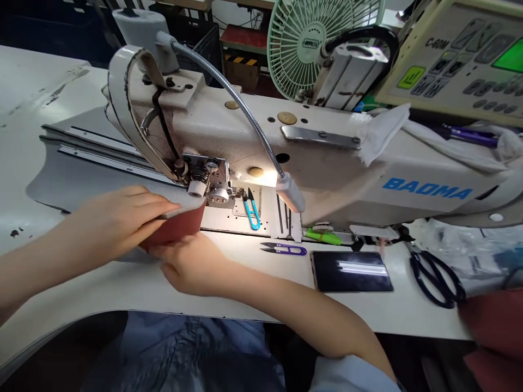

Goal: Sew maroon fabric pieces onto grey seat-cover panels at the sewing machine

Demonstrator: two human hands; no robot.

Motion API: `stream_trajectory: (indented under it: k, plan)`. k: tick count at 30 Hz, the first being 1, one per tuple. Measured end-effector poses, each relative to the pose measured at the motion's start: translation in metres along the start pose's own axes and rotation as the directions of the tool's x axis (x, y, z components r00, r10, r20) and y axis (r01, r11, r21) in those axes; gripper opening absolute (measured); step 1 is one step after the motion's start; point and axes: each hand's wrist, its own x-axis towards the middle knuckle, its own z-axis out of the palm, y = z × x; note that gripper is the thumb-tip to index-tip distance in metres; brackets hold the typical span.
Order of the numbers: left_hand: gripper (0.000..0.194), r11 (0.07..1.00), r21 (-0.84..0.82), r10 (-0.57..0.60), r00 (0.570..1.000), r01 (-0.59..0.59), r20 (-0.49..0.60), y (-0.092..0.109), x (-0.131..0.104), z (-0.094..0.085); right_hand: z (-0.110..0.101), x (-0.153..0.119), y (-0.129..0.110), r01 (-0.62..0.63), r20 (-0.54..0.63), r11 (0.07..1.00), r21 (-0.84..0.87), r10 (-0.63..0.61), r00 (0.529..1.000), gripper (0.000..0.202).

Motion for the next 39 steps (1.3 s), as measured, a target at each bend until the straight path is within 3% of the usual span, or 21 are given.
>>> stream_trajectory:
  k: [4, 8, 14, 21, 28, 34, 39]
  plan:
    - [0.031, 0.992, 0.058, 0.109, 0.994, -0.11, 0.009, 0.024, -0.014, 0.034, 0.022, -0.035, 0.0, 0.037, -0.004, 0.99, -0.136, -0.038, 0.999, 0.046]
    - [0.036, 0.975, 0.183, 0.133, 0.991, -0.128, -0.018, 0.037, -0.033, 0.054, 0.041, -0.03, -0.004, 0.038, -0.008, 0.959, -0.282, -0.042, 0.999, 0.045]
    - [0.038, 0.986, 0.105, 0.136, 0.987, -0.127, -0.091, 0.016, -0.042, 0.056, 0.049, 0.003, -0.003, 0.053, -0.037, 0.928, -0.368, -0.071, 0.997, 0.042]
    - [0.039, 0.994, 0.018, 0.105, 0.993, -0.105, -0.056, -0.004, -0.032, 0.066, 0.043, -0.002, 0.005, 0.01, -0.112, 0.9, -0.436, -0.065, 0.992, 0.047]
    - [0.039, 0.995, 0.029, 0.1, 0.995, -0.099, -0.023, -0.007, -0.021, 0.067, 0.046, 0.0, 0.012, -0.035, -0.187, 0.888, -0.458, -0.058, 0.981, 0.046]
    - [0.035, 1.0, 0.011, 0.028, 0.999, -0.028, -0.02, -0.012, -0.009, 0.07, 0.046, 0.007, 0.004, -0.087, -0.231, 0.853, -0.515, -0.04, 0.972, 0.044]
    - [0.031, 0.982, -0.182, 0.032, 0.998, -0.04, -0.047, -0.023, -0.003, 0.072, 0.058, 0.006, 0.001, -0.096, -0.259, 0.786, -0.61, -0.083, 0.962, 0.047]
